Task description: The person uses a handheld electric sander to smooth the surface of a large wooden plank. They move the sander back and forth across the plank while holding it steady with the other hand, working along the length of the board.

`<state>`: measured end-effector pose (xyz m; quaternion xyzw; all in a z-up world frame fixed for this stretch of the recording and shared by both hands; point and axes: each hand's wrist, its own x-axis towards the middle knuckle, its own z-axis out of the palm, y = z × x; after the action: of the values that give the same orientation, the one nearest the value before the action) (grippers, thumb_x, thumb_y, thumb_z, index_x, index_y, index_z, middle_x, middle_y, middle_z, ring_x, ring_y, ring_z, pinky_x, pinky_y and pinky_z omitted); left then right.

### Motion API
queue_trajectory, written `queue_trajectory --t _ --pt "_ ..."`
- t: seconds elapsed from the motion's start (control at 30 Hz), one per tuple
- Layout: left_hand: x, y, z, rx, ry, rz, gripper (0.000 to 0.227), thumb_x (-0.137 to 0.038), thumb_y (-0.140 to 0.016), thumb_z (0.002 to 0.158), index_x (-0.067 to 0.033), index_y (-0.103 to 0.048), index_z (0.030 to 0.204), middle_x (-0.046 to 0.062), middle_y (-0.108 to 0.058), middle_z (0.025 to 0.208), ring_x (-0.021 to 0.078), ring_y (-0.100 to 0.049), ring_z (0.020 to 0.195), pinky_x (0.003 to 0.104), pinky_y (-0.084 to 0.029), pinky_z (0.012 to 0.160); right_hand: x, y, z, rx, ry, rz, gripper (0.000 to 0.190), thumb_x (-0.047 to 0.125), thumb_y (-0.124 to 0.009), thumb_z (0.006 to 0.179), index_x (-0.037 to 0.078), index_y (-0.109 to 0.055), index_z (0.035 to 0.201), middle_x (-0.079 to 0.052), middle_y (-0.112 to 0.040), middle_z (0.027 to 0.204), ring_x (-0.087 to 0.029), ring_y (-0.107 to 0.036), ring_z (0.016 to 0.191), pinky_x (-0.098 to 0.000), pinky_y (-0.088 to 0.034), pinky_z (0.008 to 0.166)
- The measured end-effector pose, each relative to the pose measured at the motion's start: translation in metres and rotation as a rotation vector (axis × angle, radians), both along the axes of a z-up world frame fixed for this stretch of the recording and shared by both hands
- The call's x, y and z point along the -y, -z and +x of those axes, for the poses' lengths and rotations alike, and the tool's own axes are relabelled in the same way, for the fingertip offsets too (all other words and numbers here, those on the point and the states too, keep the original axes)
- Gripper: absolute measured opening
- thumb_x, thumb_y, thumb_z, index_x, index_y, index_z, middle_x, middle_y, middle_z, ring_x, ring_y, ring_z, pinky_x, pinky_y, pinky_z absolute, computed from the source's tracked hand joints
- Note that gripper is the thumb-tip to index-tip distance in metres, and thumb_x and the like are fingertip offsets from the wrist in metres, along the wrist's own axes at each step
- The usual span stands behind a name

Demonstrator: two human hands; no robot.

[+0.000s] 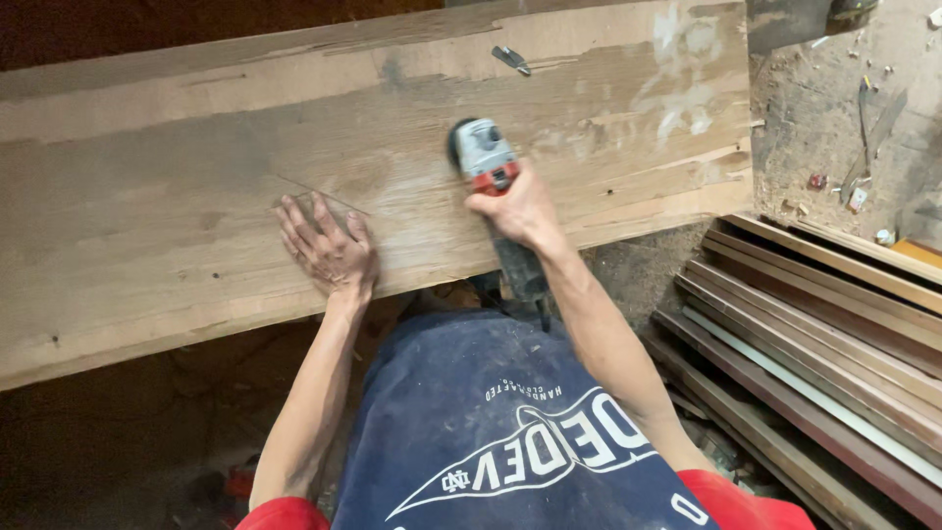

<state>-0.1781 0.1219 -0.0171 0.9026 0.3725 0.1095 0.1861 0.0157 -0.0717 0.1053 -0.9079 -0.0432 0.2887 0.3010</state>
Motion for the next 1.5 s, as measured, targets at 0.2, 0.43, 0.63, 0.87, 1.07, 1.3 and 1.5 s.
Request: queue_trajectory --t 0.2,0.43,0.63,0.87,1.07,1.3,1.5 --pt "0.002 -0.006 0.015 -0.004 0.060 -0.052 0.061 -0.040 -0.057 0.105 -0.0062 -0.048 0.154 0.027 -0.028 0.166 0.0466 -0.021 0.155 0.061 -0.018 0.126 -0.016 -0.001 0.004 0.124 -0.037 0.013 0.063 0.039 -0.088 0.062 -0.001 -0.065 0.104 -0.016 -0.072 0.092 -0.027 -0.069 0.086 -0.0393 -0.055 0.078" --pt "0.003 -0.007 0.019 0.025 0.027 -0.025 0.062 -0.040 -0.064 0.100 -0.0077 -0.051 0.152 0.025 -0.033 0.163 0.0459 -0.024 0.153 0.061 -0.019 0.125 0.077 -0.020 0.048 0.022 0.280 0.109 0.030 0.023 -0.084 0.071 0.005 -0.072 0.093 -0.004 -0.071 0.080 -0.013 -0.065 0.065 -0.0296 -0.053 0.058" --pt "0.003 -0.015 0.018 -0.016 0.043 -0.031 0.062 -0.038 -0.068 0.099 -0.0070 -0.051 0.151 0.025 -0.034 0.164 0.0467 -0.025 0.153 0.059 -0.020 0.126 0.094 -0.019 0.057 -0.005 0.298 0.155 0.024 0.023 -0.082 0.072 0.006 -0.076 0.087 -0.001 -0.071 0.077 -0.011 -0.062 0.064 -0.0294 -0.050 0.058" --pt "0.004 -0.015 0.019 -0.015 0.040 0.004 0.063 -0.038 -0.068 0.099 -0.0074 -0.052 0.152 0.024 -0.035 0.164 0.0445 -0.025 0.154 0.058 -0.020 0.126 0.084 -0.012 0.068 -0.010 0.283 0.137 0.025 0.025 -0.084 0.072 0.006 -0.075 0.085 -0.002 -0.070 0.076 -0.011 -0.062 0.063 -0.0301 -0.050 0.057" --pt "0.004 -0.011 0.017 -0.010 0.031 0.002 0.064 -0.039 -0.067 0.099 -0.0079 -0.051 0.152 0.024 -0.034 0.165 0.0441 -0.025 0.154 0.059 -0.020 0.126 0.073 -0.016 0.075 -0.018 0.285 0.129 0.026 0.025 -0.084 0.073 0.004 -0.075 0.086 -0.003 -0.071 0.077 -0.013 -0.062 0.064 -0.0322 -0.051 0.058" --pt "0.004 -0.004 0.016 -0.018 0.019 0.014 0.064 -0.040 -0.066 0.098 -0.0086 -0.053 0.151 0.024 -0.035 0.164 0.0436 -0.025 0.154 0.059 -0.018 0.125 0.051 -0.019 0.049 -0.001 0.143 0.165 0.036 0.025 -0.084 0.069 0.006 -0.070 0.096 -0.003 -0.071 0.081 -0.012 -0.065 0.066 -0.0309 -0.054 0.061" --pt "0.004 -0.002 0.019 -0.012 0.010 0.019 0.065 -0.041 -0.066 0.097 -0.0095 -0.052 0.152 0.023 -0.034 0.165 0.0430 -0.025 0.155 0.058 -0.018 0.126 0.037 -0.019 0.041 0.007 0.033 0.075 0.040 0.026 -0.087 0.070 0.003 -0.071 0.098 -0.006 -0.072 0.084 -0.014 -0.065 0.069 -0.0310 -0.054 0.066"
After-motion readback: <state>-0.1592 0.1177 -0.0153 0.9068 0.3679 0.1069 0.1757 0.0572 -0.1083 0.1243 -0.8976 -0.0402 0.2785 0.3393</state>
